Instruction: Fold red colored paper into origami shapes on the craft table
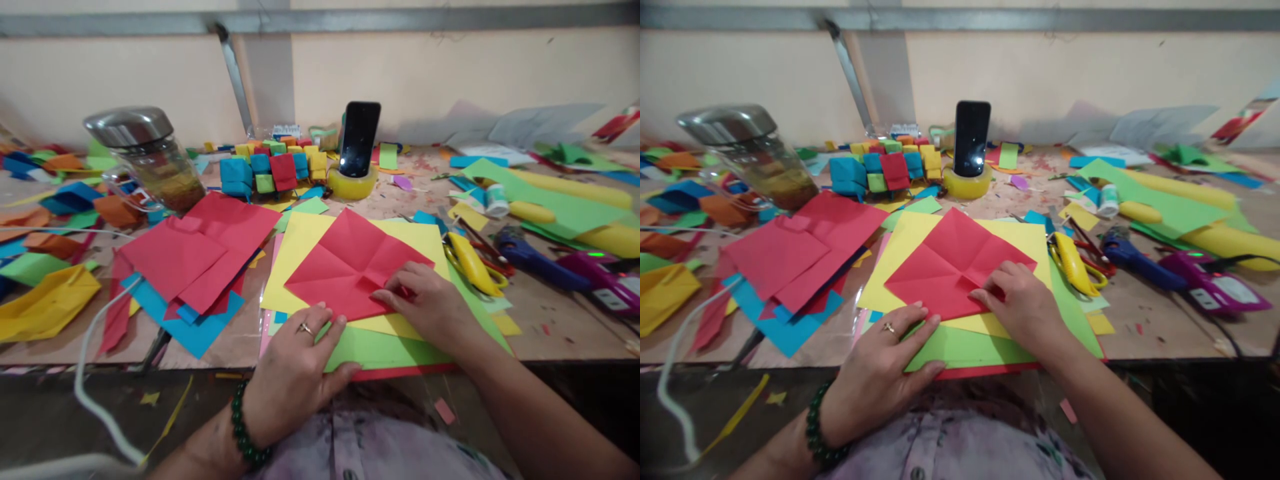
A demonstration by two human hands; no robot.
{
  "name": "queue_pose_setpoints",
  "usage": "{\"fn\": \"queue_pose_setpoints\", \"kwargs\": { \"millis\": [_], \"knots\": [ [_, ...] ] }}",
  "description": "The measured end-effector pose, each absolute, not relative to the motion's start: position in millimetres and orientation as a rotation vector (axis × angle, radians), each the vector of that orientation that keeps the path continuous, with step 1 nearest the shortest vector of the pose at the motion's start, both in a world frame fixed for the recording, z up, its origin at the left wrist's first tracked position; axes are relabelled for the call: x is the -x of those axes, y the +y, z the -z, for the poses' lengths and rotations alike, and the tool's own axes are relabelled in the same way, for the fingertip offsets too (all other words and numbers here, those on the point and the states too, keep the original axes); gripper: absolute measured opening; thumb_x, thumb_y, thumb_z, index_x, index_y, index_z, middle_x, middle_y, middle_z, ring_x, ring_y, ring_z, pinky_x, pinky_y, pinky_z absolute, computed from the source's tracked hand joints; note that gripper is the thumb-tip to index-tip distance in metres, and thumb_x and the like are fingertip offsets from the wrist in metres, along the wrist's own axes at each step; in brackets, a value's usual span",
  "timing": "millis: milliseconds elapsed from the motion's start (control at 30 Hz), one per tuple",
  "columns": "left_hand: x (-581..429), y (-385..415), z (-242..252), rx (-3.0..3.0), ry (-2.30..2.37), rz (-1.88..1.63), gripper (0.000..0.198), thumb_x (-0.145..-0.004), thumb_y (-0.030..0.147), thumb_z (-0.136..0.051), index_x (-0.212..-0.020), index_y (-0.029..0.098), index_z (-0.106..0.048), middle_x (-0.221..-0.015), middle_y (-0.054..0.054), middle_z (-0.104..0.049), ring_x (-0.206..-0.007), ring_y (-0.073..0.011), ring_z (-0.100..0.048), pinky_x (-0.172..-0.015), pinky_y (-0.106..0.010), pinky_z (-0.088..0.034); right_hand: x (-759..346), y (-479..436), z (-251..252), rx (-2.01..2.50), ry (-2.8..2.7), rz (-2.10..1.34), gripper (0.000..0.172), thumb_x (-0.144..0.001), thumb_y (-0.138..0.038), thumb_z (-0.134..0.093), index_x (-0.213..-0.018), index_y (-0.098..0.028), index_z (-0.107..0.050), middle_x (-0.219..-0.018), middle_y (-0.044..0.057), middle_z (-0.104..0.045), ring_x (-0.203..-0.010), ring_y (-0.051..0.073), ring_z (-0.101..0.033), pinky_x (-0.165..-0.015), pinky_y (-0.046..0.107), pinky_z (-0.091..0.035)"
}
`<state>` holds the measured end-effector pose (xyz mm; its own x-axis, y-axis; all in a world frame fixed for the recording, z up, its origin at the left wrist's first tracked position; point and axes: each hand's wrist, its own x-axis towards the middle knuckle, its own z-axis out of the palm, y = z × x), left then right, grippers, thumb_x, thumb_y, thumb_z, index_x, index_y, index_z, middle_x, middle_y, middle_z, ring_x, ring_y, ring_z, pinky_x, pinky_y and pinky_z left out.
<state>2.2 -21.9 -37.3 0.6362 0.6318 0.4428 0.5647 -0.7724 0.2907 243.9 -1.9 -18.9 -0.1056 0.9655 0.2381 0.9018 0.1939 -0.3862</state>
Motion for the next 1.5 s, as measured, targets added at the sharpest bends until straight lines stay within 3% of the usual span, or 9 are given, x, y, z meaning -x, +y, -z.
{"fn": "queue_pose_setpoints", "kwargs": {
  "millis": [1500],
  "knots": [
    [-1.0, -22.1, 34.4, -2.764, 0.967, -0.763, 0.043, -0.089, 0.037, -0.056, -0.12, 0.008, -0.061, -0.115, -0.017, -0.062, -0.109, -0.0308, -0.056, -0.092, -0.045, -0.052, -246.2, -1.6, 24.4, 1.732, -2.069, -0.133, 0.027, -0.086, -0.041, -0.06, -0.067, -0.021, -0.06, -0.071, 0.004, -0.057, -0.07, 0.02, -0.056, -0.063, 0.033, -0.043]
  ]
}}
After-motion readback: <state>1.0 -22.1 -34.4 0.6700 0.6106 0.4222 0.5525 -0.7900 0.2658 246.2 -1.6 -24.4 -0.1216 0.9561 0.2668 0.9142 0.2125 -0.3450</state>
